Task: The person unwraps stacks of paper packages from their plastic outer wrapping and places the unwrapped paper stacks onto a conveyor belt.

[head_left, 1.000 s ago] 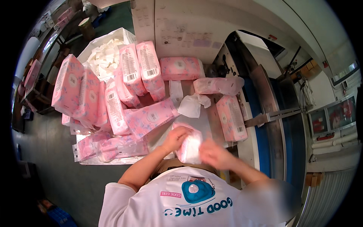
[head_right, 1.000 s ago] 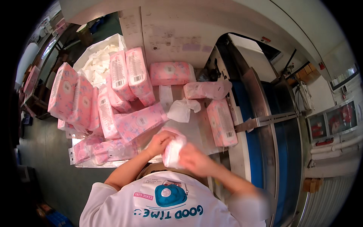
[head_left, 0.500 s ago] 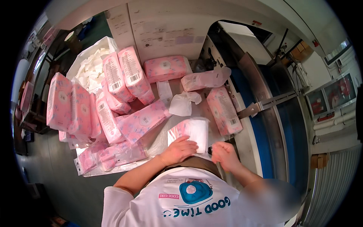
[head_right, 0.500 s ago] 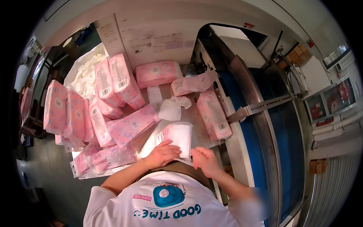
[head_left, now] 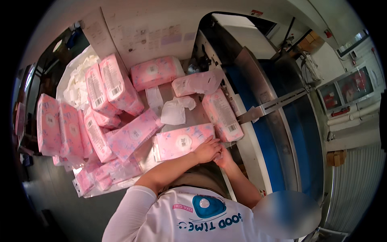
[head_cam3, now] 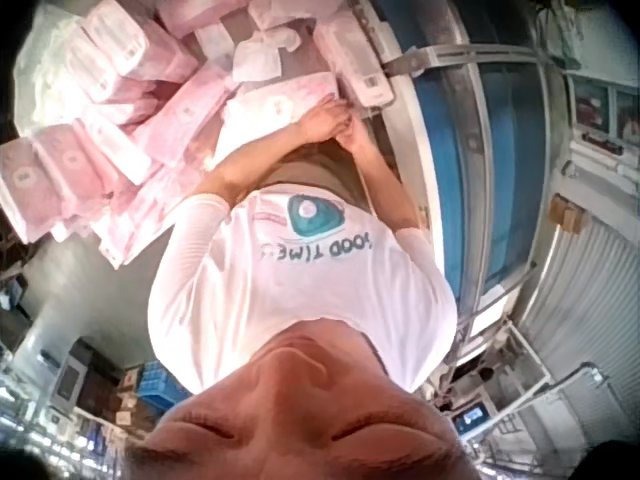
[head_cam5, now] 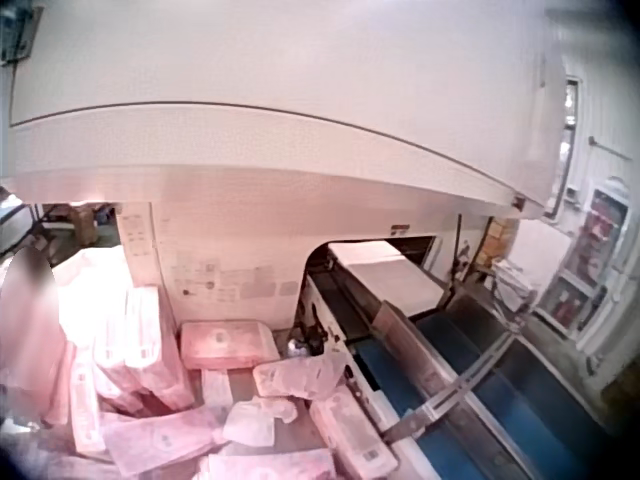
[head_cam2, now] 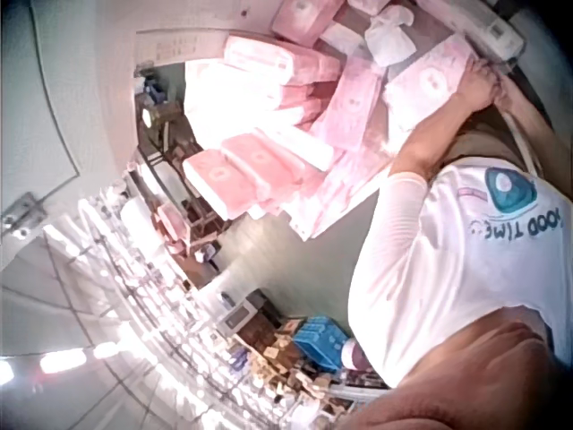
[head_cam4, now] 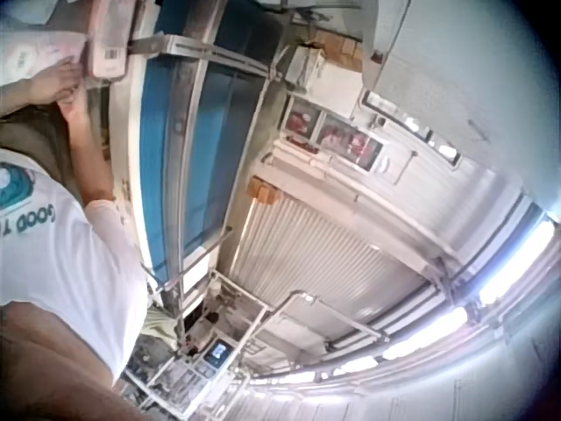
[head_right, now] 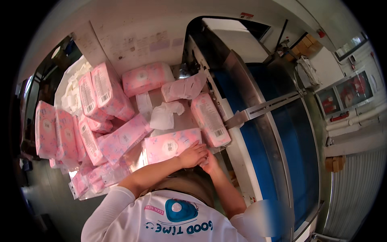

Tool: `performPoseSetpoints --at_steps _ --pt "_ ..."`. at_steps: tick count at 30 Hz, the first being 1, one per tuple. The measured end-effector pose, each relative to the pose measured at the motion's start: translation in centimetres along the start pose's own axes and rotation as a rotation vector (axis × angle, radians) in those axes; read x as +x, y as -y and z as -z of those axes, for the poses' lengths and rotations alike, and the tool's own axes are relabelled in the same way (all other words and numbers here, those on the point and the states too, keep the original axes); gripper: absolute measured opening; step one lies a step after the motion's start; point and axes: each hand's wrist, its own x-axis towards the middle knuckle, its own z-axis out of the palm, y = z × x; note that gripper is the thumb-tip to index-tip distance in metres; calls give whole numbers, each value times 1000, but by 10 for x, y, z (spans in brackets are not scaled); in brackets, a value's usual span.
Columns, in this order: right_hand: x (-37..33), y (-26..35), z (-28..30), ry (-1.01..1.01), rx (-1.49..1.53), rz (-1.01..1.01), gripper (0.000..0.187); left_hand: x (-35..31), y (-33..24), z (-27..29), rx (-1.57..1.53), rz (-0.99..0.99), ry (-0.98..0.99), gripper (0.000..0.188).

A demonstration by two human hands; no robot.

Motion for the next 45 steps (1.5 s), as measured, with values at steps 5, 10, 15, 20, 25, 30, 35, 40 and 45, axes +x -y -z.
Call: performPoseSetpoints --at_steps 5,10,15,20,25,30,35,40,45 --pt "-54 8 -28 -567 -412 135 42 -62 2 48 -145 344 -369 32" --pt "-88 -22 -103 86 -1335 714 26 -218 64 35 -205 1501 -641 42" --pt "-20 -86 -209 911 -2166 1140 20 -195 60 43 -1101 1430 -611 18" --pt "35 -133 -212 1131 -2888 838 17 -223 54 57 -782 1336 -539 15" --pt "23 -116 -211 1064 -3060 713 22 -271 -4 124 -621 1352 -518 17" --pt "32 -123 -173 984 -2890 1108 22 -312 -65 223 -524 1437 -600 16" --pt "2 -106 -201 1096 -2951 721 17 -327 -104 325 -484 1069 -1421 16" --pt "-5 -92 -189 1117 -2690 825 14 -250 -136 358 -149 476 -1553 29" --pt "-15 -96 -175 1043 -2576 801 28 -134 -15 262 163 465 -485 43"
